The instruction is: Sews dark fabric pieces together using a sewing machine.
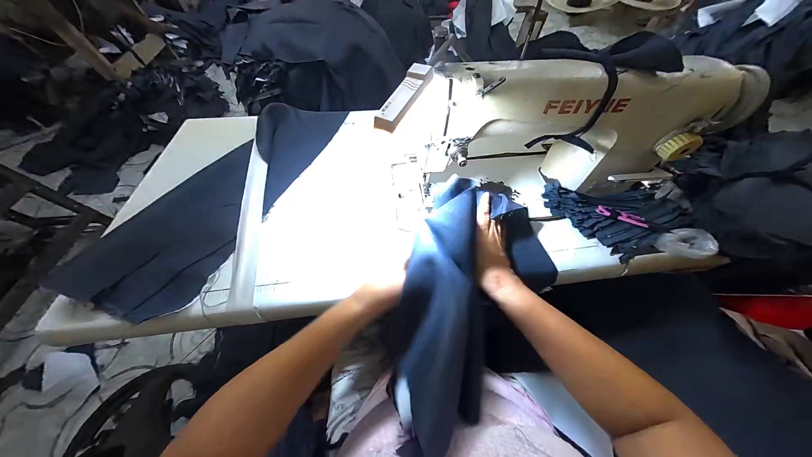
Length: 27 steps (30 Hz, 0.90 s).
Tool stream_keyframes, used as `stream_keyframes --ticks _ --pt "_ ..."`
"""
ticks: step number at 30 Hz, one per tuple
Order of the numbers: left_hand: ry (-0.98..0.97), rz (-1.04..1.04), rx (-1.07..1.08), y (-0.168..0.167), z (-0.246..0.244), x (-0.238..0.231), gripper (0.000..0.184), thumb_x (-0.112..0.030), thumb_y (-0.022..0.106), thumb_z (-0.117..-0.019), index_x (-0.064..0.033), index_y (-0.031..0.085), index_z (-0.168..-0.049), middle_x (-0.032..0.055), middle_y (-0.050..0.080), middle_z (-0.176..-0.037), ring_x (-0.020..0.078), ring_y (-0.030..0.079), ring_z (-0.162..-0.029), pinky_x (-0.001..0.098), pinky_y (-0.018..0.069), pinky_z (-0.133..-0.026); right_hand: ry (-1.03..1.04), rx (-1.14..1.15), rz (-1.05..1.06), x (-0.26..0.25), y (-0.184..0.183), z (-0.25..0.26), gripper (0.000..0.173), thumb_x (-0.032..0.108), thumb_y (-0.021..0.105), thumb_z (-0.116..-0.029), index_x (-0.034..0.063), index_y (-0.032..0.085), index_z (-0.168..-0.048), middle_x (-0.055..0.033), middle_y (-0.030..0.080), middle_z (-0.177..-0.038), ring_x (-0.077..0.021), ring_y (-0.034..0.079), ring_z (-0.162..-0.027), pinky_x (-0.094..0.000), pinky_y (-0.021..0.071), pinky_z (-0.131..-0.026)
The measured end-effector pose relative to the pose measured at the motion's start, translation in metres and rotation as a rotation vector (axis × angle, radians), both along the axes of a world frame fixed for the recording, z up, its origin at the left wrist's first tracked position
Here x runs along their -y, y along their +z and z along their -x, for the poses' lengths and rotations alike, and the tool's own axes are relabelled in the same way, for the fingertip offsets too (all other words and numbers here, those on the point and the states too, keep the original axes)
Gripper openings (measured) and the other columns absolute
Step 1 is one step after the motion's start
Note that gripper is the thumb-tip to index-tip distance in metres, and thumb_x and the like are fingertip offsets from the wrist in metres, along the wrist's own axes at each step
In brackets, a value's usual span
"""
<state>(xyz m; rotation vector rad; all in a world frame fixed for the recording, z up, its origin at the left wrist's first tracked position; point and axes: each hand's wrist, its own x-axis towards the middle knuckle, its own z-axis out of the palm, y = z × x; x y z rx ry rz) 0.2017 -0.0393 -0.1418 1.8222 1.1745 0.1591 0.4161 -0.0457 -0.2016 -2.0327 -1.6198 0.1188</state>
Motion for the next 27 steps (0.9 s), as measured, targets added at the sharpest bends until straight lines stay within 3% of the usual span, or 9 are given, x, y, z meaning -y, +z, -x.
stream_keyframes --ticks 3,6,8,10,13,17,19,22,27 --pt "0.155 -0.756 -0.112 0.001 0.056 -0.037 0.015 0.0 0.058 -0.0951 0.0049 0.071 -0.101 0.0242 0.069 -0.094 0.0397 0.069 -0.086 0.0602 0.0548 -0.073 0.069 0.138 0.203 0.005 0.008 -0.032 0.07 0.027 0.049 -0.1072 -0.0033 0.018 -0.161 -0.0362 0.051 -0.142 -0.0526 0.042 -0.14 -0.0707 0.022 -0.117" --pt "0.326 -1.118 -0.32 0.019 0.108 -0.062 0.032 0.01 0.056 -0.0897 0.006 0.067 -0.119 0.0358 0.061 -0.118 0.0577 0.06 -0.109 0.0733 0.0478 -0.084 0.131 0.211 0.279 -0.009 0.011 -0.066 0.06 0.028 0.042 -0.1102 -0.0052 0.027 -0.158 -0.0357 0.057 -0.134 -0.0534 0.05 -0.132 -0.0741 0.0234 -0.114" --pt "0.267 -1.107 -0.34 0.017 0.123 -0.069 0.046 0.008 0.063 -0.0876 0.0034 0.062 -0.133 0.0374 0.052 -0.136 0.0615 0.048 -0.125 0.0788 0.0376 -0.095 0.239 0.269 0.263 -0.03 0.01 -0.09 0.059 0.03 0.043 -0.1102 -0.0044 0.033 -0.157 -0.0355 0.06 -0.13 -0.0535 0.054 -0.128 -0.0738 0.0292 -0.111" --pt "0.132 -0.898 -0.397 -0.001 0.124 -0.069 0.055 -0.019 0.074 -0.0929 -0.0039 0.057 -0.144 0.0309 0.038 -0.157 0.0581 0.033 -0.143 0.0834 0.0247 -0.105 0.417 0.361 0.281 -0.06 0.013 -0.113 0.059 0.032 0.044 -0.1103 0.0 0.034 -0.158 -0.0351 0.06 -0.129 -0.0538 0.056 -0.125 -0.0733 0.0338 -0.108" --pt "-0.037 -0.486 -0.612 -0.015 0.102 -0.058 0.06 -0.056 0.049 -0.1037 -0.0189 0.054 -0.15 0.0193 0.042 -0.159 0.0493 0.033 -0.147 0.0742 0.0278 -0.111 0.554 0.542 0.253 -0.105 0.023 -0.142 0.054 0.033 0.043 -0.1103 0.0145 0.037 -0.16 -0.0299 0.069 -0.116 -0.0508 0.064 -0.115 -0.0702 0.0379 -0.107" --pt "-0.129 -0.645 -0.548 -0.009 0.082 -0.049 0.039 -0.038 0.054 -0.1063 -0.0151 0.068 -0.134 0.0171 0.067 -0.128 0.0404 0.064 -0.116 0.0625 0.0499 -0.094 0.19 0.495 0.379 -0.127 0.05 -0.121 0.067 0.006 0.049 -0.1031 0.0247 0.028 -0.164 -0.0353 0.055 -0.139 -0.0552 0.045 -0.137 -0.0694 0.0132 -0.121" --pt "-0.129 -0.746 -0.459 -0.019 0.08 -0.056 0.035 -0.032 0.061 -0.1012 -0.0084 0.071 -0.125 0.0187 0.066 -0.125 0.0393 0.062 -0.119 0.0618 0.0478 -0.099 0.045 0.353 0.367 -0.111 0.063 -0.078 0.073 0.001 0.052 -0.0974 0.0217 0.029 -0.164 -0.0405 0.041 -0.149 -0.0615 0.031 -0.143 -0.0776 0.0057 -0.117" --pt "-0.126 -0.808 -0.368 -0.036 0.08 -0.064 0.045 -0.025 0.053 -0.0997 -0.0011 0.06 -0.138 0.0231 0.057 -0.143 0.0422 0.048 -0.139 0.0637 0.0338 -0.114 0.066 0.171 0.17 -0.045 0.062 -0.012 0.057 0.029 0.04 -0.109 0.0125 0.029 -0.163 -0.0348 0.034 -0.158 -0.0603 0.024 -0.147 -0.0845 0.0128 -0.111" --pt "-0.14 -0.821 -0.351 -0.048 0.082 -0.063 0.044 -0.033 0.044 -0.1055 -0.0083 0.065 -0.135 0.0195 0.062 -0.136 0.0433 0.051 -0.134 0.0661 0.0402 -0.107 0.089 0.178 0.41 0.002 0.014 0.013 0.072 0.072 0.034 -0.0997 0.0399 0.024 -0.163 -0.0226 0.011 -0.171 -0.0521 0.004 -0.155 -0.0832 0.0047 -0.111"
